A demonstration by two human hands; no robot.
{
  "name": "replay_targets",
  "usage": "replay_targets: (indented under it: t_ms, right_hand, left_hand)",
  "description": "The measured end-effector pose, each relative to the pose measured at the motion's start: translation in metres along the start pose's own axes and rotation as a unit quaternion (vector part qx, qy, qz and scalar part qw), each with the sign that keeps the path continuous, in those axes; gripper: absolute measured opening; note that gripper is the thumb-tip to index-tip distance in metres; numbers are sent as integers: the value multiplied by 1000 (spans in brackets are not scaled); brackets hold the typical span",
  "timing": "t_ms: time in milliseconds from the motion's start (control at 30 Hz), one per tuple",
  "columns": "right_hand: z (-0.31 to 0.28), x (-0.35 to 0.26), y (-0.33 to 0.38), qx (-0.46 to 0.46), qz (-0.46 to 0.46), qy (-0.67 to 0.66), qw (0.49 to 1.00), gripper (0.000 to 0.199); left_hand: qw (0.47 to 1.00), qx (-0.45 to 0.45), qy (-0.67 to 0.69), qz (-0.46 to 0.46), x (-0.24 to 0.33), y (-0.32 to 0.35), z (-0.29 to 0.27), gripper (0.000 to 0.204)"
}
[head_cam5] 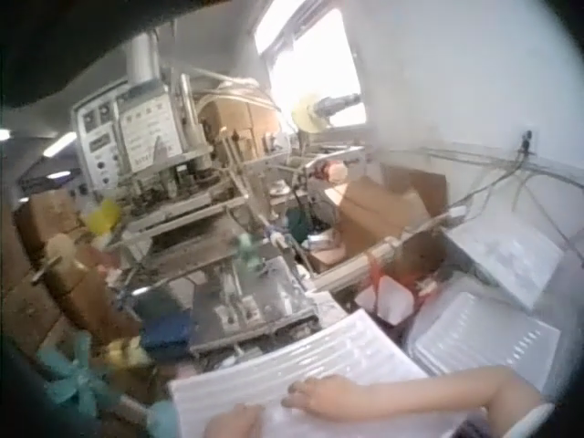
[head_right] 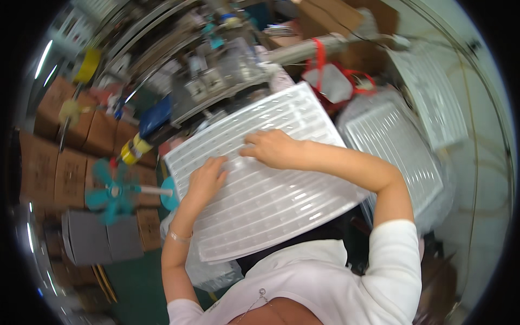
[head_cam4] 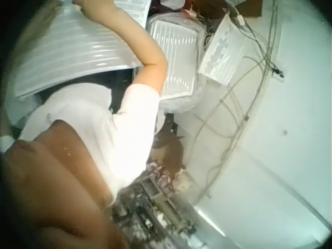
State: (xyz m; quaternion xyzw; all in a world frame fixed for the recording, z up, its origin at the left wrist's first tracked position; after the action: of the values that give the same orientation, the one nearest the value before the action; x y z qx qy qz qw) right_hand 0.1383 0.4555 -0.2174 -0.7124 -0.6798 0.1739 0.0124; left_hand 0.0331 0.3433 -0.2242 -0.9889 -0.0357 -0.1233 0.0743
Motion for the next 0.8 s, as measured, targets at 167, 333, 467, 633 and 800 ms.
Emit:
replay_targets:
  t_ms: [167,333,467,633,800]
  right_hand:
    - [-98,51,66,228,146,-164,948,27]
    - [-58,119,245,275,477,-126,825,22]
    - [78,112,339,89,601,-74,791,41]
    - [209,119,359,-13,680,-104,726,61]
    - [379,171,396,-33,737,-301,604,75]
  left_hand:
    - [995,58,54,-57,10,28,-21,31]
    - [990,-43,72,-110,37,11,-14,29]
    - [997,-16,77,20,71,-9,-11,26]
    - [994,-9,40,101,99,-18,-16,24]
    - [995,-32,55,73,107,-33,-3,24]
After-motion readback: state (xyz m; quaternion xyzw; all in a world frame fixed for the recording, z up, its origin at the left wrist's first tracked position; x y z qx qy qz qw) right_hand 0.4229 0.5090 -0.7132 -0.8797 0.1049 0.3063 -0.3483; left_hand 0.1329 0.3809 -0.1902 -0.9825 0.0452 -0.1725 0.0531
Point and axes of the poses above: each hand's wrist, its own y-axis away from the middle knuckle, its own z-axis out of the palm, x = y × z, the point moved 7 cm from there along -y, towards the middle knuckle, and after that the axes turned 7 degrees about z, right-handed, at the moved point
